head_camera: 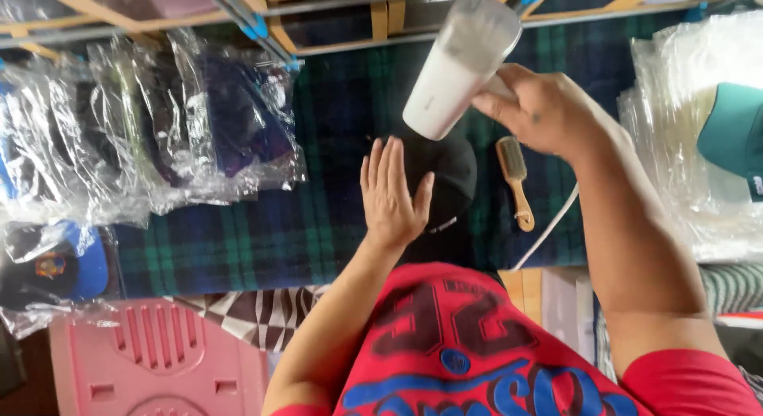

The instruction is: A person is cleaning and restoring a black baseball cap by brushing it thoroughly with a wooden-handled brush and then using a handheld steamer to treat the fabric.

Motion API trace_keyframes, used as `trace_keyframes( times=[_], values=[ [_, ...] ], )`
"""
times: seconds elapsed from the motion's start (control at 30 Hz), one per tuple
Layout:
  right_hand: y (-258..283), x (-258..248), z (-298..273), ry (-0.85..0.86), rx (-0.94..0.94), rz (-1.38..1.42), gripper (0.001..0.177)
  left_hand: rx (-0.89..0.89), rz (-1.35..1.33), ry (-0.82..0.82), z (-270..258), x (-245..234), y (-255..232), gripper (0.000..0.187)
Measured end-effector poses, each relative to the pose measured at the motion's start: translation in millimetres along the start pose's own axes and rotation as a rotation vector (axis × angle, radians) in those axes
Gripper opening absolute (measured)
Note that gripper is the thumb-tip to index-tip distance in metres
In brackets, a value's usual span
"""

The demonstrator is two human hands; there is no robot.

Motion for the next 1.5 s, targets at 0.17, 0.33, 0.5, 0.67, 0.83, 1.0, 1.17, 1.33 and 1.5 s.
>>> trace_keyframes(
  times=[0.17, 0.33, 0.5, 0.67, 0.83, 1.0, 1.17, 1.33, 1.5],
  values=[
    [-58.9, -6.7, 32.0, 0.27, 0.465, 0.378, 0.054, 0.002, -0.045, 0.025, -7.1, 3.0, 7.3, 0.063],
    [-93.7, 25.2, -9.1, 0.35, 0.728, 0.499, 0.056, 0.003, -0.088, -0.003, -5.4, 3.4, 9.2, 0.062],
    [-140.5, 80.7, -73.5, 0.025, 0.586, 0.979, 0.044, 0.027, -0.107, -0.022, -7.1, 3.1, 10.6, 0.057],
    [-89.0, 75.6, -96.5, -0.208, 0.277, 0.597, 0.042, 0.024, -0.103, 0.012, -5.1, -2.1, 8.9, 0.055],
    [-43.6, 68.5, -90.2, -0.459, -0.204, 0.21, 0.04, 0.105, -0.1, -0.108, -1.5, 3.1, 10.2, 0.056],
    [-51.1, 74.0, -99.2, -0.509, -0.224, 0.248, 0.04, 0.117, -0.102, -0.143, 0.2, 4.4, 10.2, 0.054],
    [-80.4, 58.9, -85.8, -0.327, 0.223, 0.663, 0.039, 0.183, -0.111, -0.15, 3.5, -1.1, 8.5, 0.053],
    [-163.0, 168.3, -94.2, -0.244, 0.477, 1.216, 0.039, 0.215, -0.101, -0.189, 4.2, -0.7, 8.6, 0.052],
    [-175.0, 225.7, -105.2, -0.478, 0.359, 1.5, 0.034, 0.239, -0.113, -0.162, 6.6, 2.2, 13.3, 0.055]
  ],
)
Point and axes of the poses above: each hand's wrist, its own z-axis towards the middle knuckle, its own x-axis out of the palm, y = z × x, the point moved 2 cm from there along z, towards the middle knuckle, and after that the axes turned 6 degrees about z, right-handed, at the moved point
